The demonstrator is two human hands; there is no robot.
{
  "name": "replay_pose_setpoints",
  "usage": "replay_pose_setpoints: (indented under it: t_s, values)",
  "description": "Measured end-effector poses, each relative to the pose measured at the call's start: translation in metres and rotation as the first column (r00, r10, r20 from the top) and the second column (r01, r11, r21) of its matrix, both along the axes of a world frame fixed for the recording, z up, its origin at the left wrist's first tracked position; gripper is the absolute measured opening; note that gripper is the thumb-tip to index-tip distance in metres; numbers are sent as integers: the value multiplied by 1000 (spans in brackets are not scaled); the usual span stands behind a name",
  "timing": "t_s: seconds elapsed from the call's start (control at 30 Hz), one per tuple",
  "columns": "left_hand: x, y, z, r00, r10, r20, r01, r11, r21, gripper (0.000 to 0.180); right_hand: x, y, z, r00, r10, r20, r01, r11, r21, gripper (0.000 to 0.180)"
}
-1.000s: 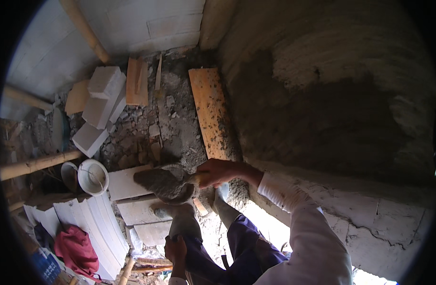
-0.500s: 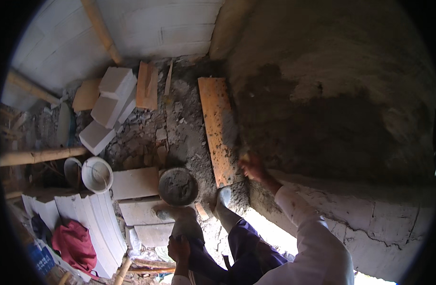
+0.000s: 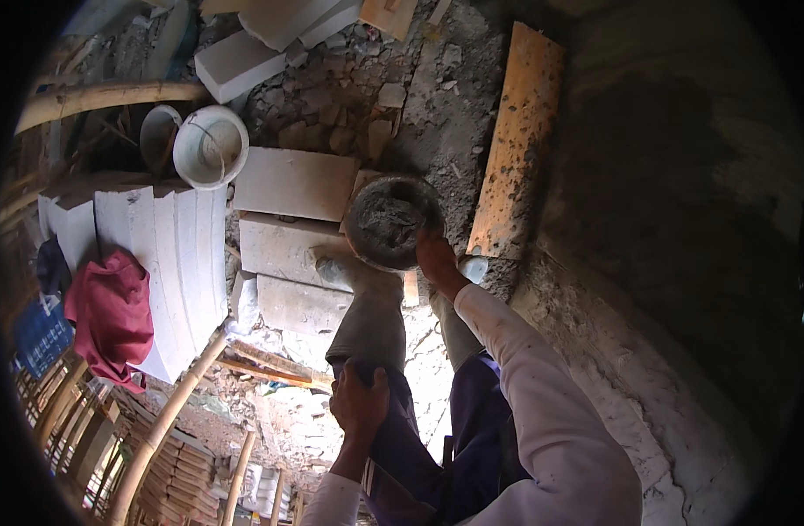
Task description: The person smooths a wet cement wall with a trowel, then walks to a mixing area to scoop cement into a pan. He returns and applies the cement to the wall, spreading and leveling it with the trowel.
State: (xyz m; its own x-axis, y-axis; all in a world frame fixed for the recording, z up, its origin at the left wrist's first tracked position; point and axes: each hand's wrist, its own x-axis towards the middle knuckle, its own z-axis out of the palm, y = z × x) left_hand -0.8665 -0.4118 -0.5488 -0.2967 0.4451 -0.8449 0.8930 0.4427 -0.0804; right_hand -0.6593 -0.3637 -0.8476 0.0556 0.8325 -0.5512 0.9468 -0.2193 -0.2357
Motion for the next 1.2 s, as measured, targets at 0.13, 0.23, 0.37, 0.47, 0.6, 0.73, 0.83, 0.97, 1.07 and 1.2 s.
replay_pose_setpoints:
  t_s: [0.13,0.23,0.37,0.47,0.6,0.73,0.83,0.97,1.07,1.2]
  values:
    - [2,1,-1,1000,-17,-9,17,1000,-21,70,-9,-31,-14,927,-174,-333,164,985,-60,33]
    - [0,-2,-6,999,-35,-3,35,999,26,70,-5,-46,-6,830,-326,-453,280,945,-167,46]
    - [-6,-4,-9,999,-49,-6,49,999,3,70,-3,-66,17,798,-345,-494,335,936,-113,51]
    - [-6,-5,-12,999,-51,-9,51,999,11,69,10,-83,31,875,-189,-446,204,979,-13,46]
    - [-5,-9,-12,995,-102,-12,102,995,-2,69,20,-89,37,869,-271,-413,334,938,87,42]
    - [4,1,-7,997,-77,-23,77,997,14,68,26,-78,40,913,-324,-249,298,944,-140,52]
    - [2,-1,-4,993,-112,-23,112,994,-1,67,28,-77,45,866,-345,-361,340,937,-79,39]
    - [5,1,-11,987,-160,-33,160,987,1,66,27,-72,56,763,-420,-492,405,903,-142,45]
    - [3,-3,-9,993,-94,-69,99,993,69,66,32,-62,81,752,-387,-533,397,912,-102,44]
    - [4,7,-17,980,-197,3,194,968,156,69,69,-18,158,879,-196,-434,218,976,1,46]
